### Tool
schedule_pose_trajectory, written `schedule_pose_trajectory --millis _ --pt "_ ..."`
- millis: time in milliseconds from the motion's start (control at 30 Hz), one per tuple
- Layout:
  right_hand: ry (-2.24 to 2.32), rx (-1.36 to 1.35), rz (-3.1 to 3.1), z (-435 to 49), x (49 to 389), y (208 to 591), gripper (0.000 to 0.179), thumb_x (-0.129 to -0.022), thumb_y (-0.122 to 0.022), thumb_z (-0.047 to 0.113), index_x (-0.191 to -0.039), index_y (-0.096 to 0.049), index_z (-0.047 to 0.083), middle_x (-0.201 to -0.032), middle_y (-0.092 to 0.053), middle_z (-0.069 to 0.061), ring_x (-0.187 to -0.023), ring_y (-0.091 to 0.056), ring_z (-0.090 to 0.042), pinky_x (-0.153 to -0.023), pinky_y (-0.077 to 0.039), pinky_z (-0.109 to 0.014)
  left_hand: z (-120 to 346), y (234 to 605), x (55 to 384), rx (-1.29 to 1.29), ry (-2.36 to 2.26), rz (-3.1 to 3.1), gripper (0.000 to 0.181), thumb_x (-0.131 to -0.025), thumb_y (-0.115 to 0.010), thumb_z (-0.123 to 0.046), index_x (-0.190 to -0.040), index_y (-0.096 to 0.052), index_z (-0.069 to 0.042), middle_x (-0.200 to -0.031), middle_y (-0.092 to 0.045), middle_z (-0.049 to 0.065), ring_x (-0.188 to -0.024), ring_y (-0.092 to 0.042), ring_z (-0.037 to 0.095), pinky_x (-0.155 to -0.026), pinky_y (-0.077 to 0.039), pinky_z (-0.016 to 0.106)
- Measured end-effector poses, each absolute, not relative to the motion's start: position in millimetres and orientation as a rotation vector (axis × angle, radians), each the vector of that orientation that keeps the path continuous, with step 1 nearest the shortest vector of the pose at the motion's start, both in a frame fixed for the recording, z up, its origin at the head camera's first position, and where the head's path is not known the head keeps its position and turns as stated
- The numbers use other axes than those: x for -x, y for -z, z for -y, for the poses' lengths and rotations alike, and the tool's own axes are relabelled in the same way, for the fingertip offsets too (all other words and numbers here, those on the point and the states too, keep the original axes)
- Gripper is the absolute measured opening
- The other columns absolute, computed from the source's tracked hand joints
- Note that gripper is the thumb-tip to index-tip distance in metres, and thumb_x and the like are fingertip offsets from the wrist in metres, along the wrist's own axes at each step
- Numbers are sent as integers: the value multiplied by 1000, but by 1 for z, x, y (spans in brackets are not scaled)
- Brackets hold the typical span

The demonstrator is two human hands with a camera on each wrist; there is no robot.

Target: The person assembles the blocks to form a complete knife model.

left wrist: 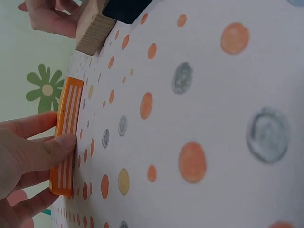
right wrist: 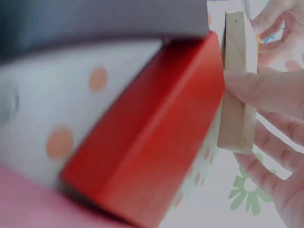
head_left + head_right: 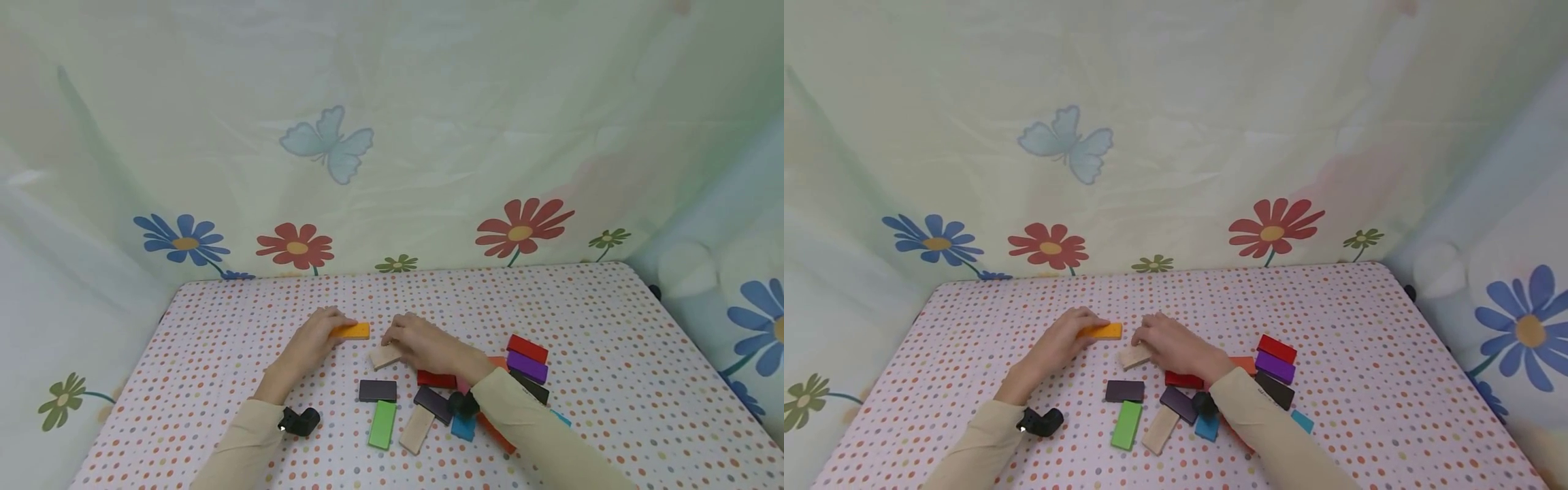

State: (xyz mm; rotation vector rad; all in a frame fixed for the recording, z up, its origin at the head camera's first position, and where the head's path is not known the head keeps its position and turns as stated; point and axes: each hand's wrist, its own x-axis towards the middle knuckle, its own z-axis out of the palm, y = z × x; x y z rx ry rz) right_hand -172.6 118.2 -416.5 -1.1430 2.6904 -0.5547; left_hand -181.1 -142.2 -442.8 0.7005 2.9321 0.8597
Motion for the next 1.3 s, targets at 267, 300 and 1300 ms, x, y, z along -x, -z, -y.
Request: schedule_pose_trajectory --millis 267,300,1300 --pt "531 1080 -2783 -127 185 410 32 -92 -78 0 -122 -71 8 -111 -63 -6 -106 -59 -24 -97 -53 -43 143 444 181 -720 -897 -2931 35 -92 -77 3 -125 -76 -8 -117 -68 5 -111 -59 25 -101 -53 45" --pt "533 1069 -2795 -127 187 409 31 -92 -78 0 -121 -72 7 -111 -64 -6 -105 -60 -23 -97 -54 -43 143 444 181 -723 -898 -2930 36 -92 -77 3 -126 -76 -9 -117 -68 5 -110 -59 25 -101 -53 45" --pt "592 904 -2746 -110 210 418 31 -92 -79 1 -122 -70 4 -113 -63 -9 -102 -59 -24 -95 -52 -42 147 451 185 -715 -1019 -2871 34 -94 -76 -2 -127 -76 -10 -117 -67 5 -111 -59 27 -105 -47 49"
